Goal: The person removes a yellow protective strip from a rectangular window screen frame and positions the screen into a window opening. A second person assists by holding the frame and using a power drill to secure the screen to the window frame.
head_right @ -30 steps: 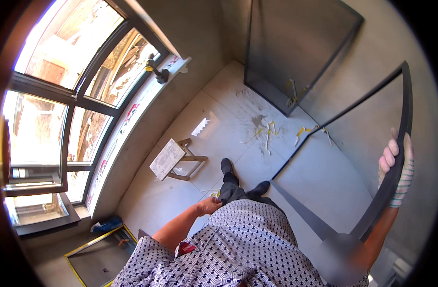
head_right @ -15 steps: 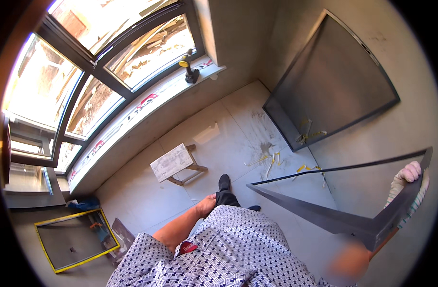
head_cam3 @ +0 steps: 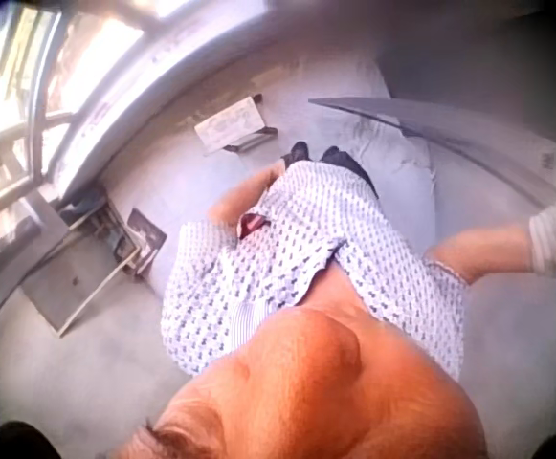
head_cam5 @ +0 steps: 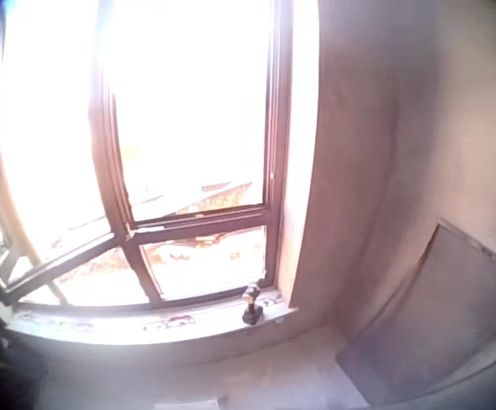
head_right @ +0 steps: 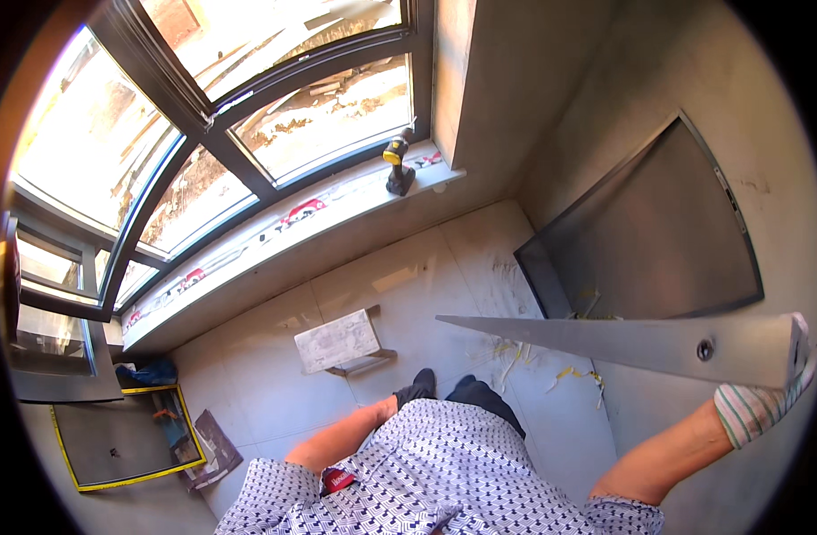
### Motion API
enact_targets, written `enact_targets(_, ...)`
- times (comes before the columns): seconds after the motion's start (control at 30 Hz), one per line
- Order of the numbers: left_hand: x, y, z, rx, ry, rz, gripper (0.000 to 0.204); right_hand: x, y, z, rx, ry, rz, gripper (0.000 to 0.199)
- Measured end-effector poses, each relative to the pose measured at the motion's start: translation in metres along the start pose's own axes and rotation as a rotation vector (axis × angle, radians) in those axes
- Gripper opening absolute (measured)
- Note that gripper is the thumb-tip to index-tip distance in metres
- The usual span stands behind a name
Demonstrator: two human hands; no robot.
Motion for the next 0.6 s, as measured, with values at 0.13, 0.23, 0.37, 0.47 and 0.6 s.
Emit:
enact_targets(0.13, 0.035, 0.016, 0.019, 0.228, -0.069, 0.102, 0.026, 0.033, -0.049, 0.017, 0.149, 0.110, 0.047, 0.010)
enact_targets(0.23, 0.062, 0.038, 0.035, 0.338, -0.094, 0.200, 0.025, 0.048, -0.080, 0.050, 0.220, 0.173, 0.034, 0.013)
enact_targets(0.37, 0.079, 0.081, 0.062, 0.443, -0.107, 0.353, 0.026, 0.067, -0.137, 0.090, 0.270, 0.257, -0.016, 0.016)
enact_targets(0.47, 0.097, 0.110, 0.084, 0.489, -0.116, 0.451, 0.028, 0.070, -0.174, 0.128, 0.254, 0.349, -0.066, 0.015)
enact_targets(0.6, 0.100, 0.159, 0.119, 0.478, -0.136, 0.556, 0.028, 0.085, -0.221, 0.159, 0.206, 0.474, -0.133, 0.013)
Point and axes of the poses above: each hand's wrist, its own x-axis towards the middle knuckle, its own y-axis out of the back of the hand, z = x × y, the point moved 10 cm from there along x, towards the middle knuckle, and after that the axes turned 11 degrees about y, right-handed, at the moved point
